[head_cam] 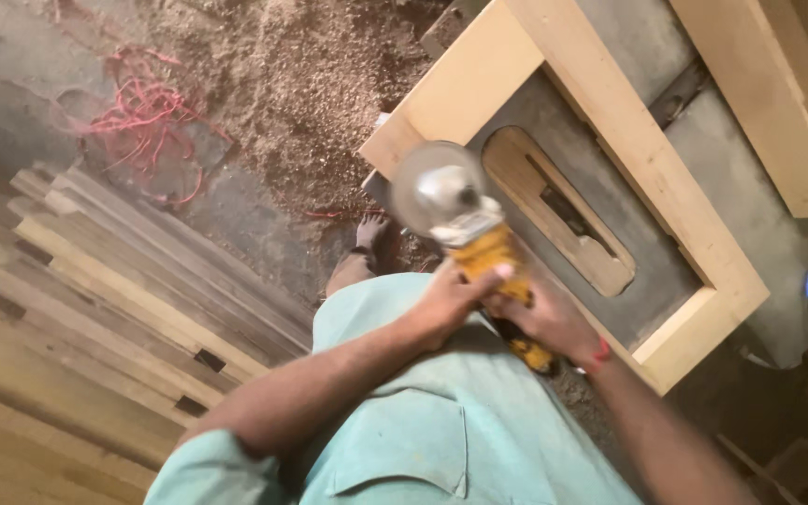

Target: The person uses a handheld power sander to smooth the surface of a rectangular wooden frame. They move the tool along the edges and flat surfaces of the frame, occasionally pausing to wipe away dust with their hand. The task is performed on a workbench in a workshop setting.

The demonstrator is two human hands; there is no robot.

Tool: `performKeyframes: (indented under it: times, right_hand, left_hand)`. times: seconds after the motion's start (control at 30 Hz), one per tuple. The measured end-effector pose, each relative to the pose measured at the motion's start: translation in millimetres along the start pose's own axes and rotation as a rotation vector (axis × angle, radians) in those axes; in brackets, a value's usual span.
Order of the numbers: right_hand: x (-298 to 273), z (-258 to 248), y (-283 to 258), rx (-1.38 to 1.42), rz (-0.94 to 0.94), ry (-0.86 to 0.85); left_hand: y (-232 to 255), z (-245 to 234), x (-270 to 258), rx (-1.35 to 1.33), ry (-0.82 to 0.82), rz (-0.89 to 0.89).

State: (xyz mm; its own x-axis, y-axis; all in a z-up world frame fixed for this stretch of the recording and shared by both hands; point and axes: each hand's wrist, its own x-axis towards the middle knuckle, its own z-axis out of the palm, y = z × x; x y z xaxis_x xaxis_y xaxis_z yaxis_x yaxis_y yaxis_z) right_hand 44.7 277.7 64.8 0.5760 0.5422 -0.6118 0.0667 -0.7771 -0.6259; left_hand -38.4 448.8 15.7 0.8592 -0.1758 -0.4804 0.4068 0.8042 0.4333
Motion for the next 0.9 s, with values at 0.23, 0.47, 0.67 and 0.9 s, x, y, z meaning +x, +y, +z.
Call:
performKeyframes:
  times: [0.23,0.47,0.67,0.9]
  right_hand:
    - [7,-1,10,0.019,-0.084,0.069]
    - [82,-33,-19,0.011,0.005,0.186]
    - [154,-113,-5,0.562,-0.118,0.243]
    - [50,-118,82,0.627,-0.082,0.440]
  left_hand:
    - [1,2,12,0.070,-0.026,0.086]
    - [57,-4,86,0.147,0.100,0.194]
    - [109,39,189,0.132,-0.018,0.137]
    - [4,108,208,0.152,-0.190,0.021]
